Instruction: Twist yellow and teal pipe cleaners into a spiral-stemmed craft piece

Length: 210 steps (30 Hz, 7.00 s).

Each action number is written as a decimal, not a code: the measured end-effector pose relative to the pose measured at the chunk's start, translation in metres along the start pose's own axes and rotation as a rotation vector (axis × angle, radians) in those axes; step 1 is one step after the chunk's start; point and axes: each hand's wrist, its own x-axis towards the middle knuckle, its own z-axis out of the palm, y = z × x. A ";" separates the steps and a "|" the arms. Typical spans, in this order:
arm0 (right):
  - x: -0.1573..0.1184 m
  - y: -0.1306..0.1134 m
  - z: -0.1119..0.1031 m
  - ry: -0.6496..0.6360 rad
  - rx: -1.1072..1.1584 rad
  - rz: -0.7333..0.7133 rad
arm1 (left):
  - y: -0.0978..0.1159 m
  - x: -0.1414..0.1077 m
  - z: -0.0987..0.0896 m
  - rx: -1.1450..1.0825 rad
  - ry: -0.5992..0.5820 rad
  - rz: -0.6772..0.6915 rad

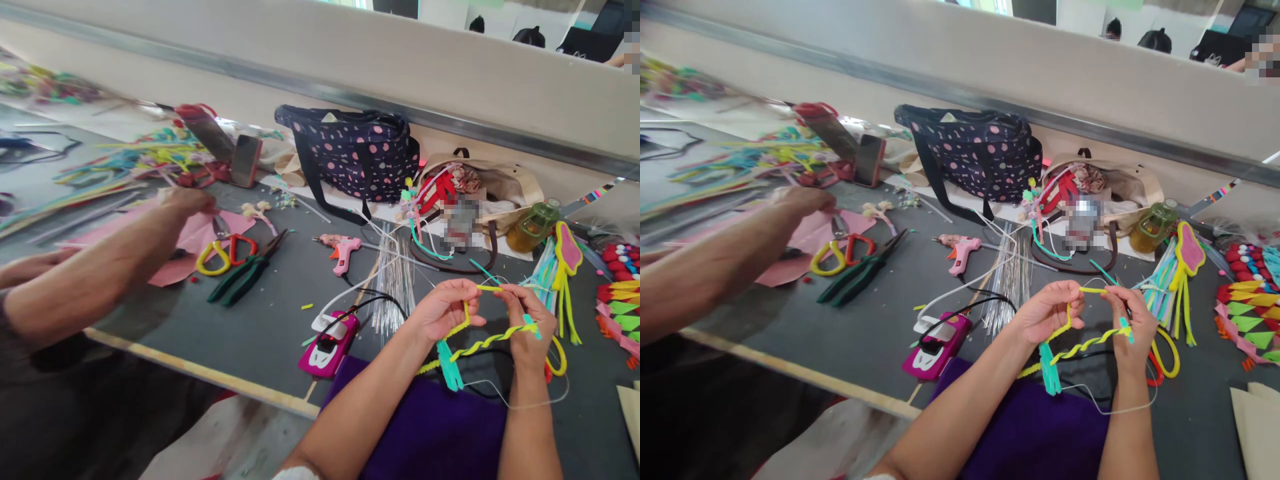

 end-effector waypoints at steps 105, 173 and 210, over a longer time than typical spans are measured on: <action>0.003 -0.004 -0.034 -0.206 0.335 0.236 | -0.029 0.009 0.001 0.222 -0.053 -0.271; -0.004 0.014 0.024 -0.366 0.509 0.552 | 0.008 0.019 -0.025 0.046 0.422 0.511; 0.003 0.025 0.007 -0.250 0.360 0.466 | 0.016 0.014 -0.027 0.101 0.489 0.530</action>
